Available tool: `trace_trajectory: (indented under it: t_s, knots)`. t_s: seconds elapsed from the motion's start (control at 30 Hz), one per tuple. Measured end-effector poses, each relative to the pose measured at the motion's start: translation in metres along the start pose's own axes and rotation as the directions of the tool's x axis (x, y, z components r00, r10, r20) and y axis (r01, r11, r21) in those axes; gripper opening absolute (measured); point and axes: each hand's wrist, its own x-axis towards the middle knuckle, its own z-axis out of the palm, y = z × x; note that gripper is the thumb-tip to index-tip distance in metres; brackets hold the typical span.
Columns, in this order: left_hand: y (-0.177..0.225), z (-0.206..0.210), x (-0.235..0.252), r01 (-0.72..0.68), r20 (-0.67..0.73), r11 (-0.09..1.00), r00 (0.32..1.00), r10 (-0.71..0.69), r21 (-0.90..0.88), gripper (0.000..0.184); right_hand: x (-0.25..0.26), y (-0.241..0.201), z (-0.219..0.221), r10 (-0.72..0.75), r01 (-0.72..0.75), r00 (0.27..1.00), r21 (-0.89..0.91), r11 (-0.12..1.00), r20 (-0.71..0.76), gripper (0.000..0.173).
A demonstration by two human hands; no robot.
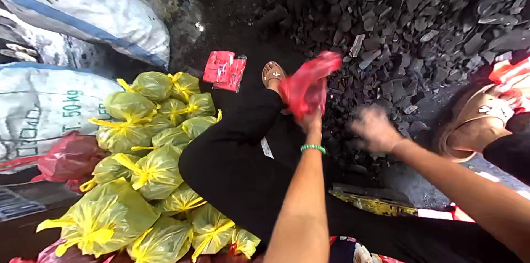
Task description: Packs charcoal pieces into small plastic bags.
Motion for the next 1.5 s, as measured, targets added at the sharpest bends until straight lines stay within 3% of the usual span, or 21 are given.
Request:
trace_trajectory:
  t_s: [0.03,0.1,0.13,0.2,0.33,0.47,0.53,0.6,0.67,0.73,0.77,0.8,0.83,0.87,0.93,0.97,1.03,1.13,1.23,1.37,1.5]
  knots:
    - [-0.027,0.008,-0.013,0.198,0.025,0.969,0.98,-0.197,-0.146,0.083,-0.016,-0.004,0.032,-0.191,0.206,0.966,-0.075,0.976,0.176,0.035]
    - [-0.072,0.018,-0.035,0.45,0.09,0.877,0.893,-0.441,-0.17,0.094,-0.042,-0.011,0.082,-0.372,0.425,0.783,0.009,0.905,0.498,0.03]
    - [-0.085,0.023,-0.038,0.515,0.12,0.839,0.857,-0.501,-0.174,0.097,-0.051,-0.008,0.101,-0.384,0.452,0.722,0.027,0.892,0.576,0.034]
    - [-0.087,0.035,-0.034,0.586,0.126,0.788,0.81,-0.572,-0.191,0.1,-0.055,0.009,0.118,-0.333,0.43,0.709,-0.007,0.903,0.621,0.04]
    - [-0.059,0.057,-0.032,0.605,0.133,0.787,0.795,-0.591,-0.123,0.095,-0.036,0.042,0.094,-0.382,0.456,0.735,0.009,0.89,0.561,0.036]
    - [-0.021,0.057,-0.024,0.484,0.322,0.859,0.85,-0.416,-0.167,0.084,-0.008,0.043,0.053,-0.283,0.32,0.824,0.01,0.947,0.491,0.04]
    - [-0.006,0.054,-0.012,0.401,0.436,0.884,0.858,-0.27,-0.241,0.078,0.004,0.049,0.045,-0.247,0.278,0.929,-0.082,0.957,0.275,0.038]
    - [0.027,0.051,-0.003,0.348,0.484,0.853,0.865,-0.132,-0.388,0.065,0.022,0.056,0.029,-0.191,0.192,0.981,-0.169,0.967,0.021,0.036]
    - [0.049,0.049,-0.002,0.259,0.427,0.827,0.904,-0.025,-0.499,0.061,0.036,0.058,0.002,-0.111,0.094,0.989,-0.169,0.981,-0.095,0.043]
    - [0.046,0.049,-0.01,0.139,0.272,0.84,0.962,0.01,-0.524,0.067,0.031,0.056,-0.019,0.08,-0.094,0.979,-0.066,0.993,-0.187,0.058]
    - [0.035,0.051,-0.019,0.139,0.212,0.846,0.977,-0.031,-0.515,0.07,0.02,0.055,-0.023,0.234,-0.238,0.935,0.021,0.971,-0.267,0.058]
    - [0.02,0.055,-0.032,0.21,0.184,0.852,0.973,-0.136,-0.479,0.074,0.005,0.052,-0.023,0.428,-0.398,0.83,0.158,0.904,-0.358,0.054]
    - [0.003,0.06,-0.05,0.323,0.184,0.85,0.945,-0.269,-0.417,0.076,-0.013,0.048,-0.016,0.637,-0.553,0.649,0.317,0.771,-0.417,0.052]
    - [-0.017,0.065,-0.071,0.432,0.204,0.836,0.901,-0.383,-0.34,0.076,-0.032,0.043,-0.002,0.805,-0.659,0.412,0.47,0.587,-0.428,0.055]
    - [-0.056,0.08,-0.106,0.596,0.268,0.778,0.797,-0.541,-0.202,0.075,-0.068,0.028,0.039,0.948,-0.773,0.006,0.6,0.206,-0.318,0.069]
    - [-0.071,0.089,-0.117,0.656,0.301,0.744,0.74,-0.601,-0.127,0.076,-0.079,0.017,0.056,0.972,-0.809,-0.112,0.586,0.032,-0.207,0.073]
    - [-0.086,0.109,-0.127,0.709,0.356,0.705,0.664,-0.658,-0.02,0.08,-0.08,0.003,0.075,0.976,-0.799,-0.216,0.571,-0.19,0.022,0.076]
    - [-0.073,0.133,-0.124,0.716,0.352,0.697,0.662,-0.662,-0.036,0.084,-0.053,0.007,0.081,0.976,-0.713,-0.2,0.671,-0.204,0.084,0.072]
    - [-0.045,0.139,-0.115,0.675,0.317,0.673,0.737,-0.597,-0.3,0.073,-0.033,0.017,0.073,0.997,-0.587,-0.059,0.809,0.014,-0.059,0.058]
    - [-0.007,0.138,-0.096,0.582,0.347,0.605,0.812,-0.469,-0.543,0.062,-0.007,0.034,0.054,0.971,-0.478,0.001,0.853,0.209,-0.238,0.054]
    - [0.028,0.12,-0.089,0.322,0.378,0.789,0.918,-0.125,-0.523,0.066,0.026,0.031,0.009,0.944,-0.47,0.216,0.821,0.325,-0.25,0.062]
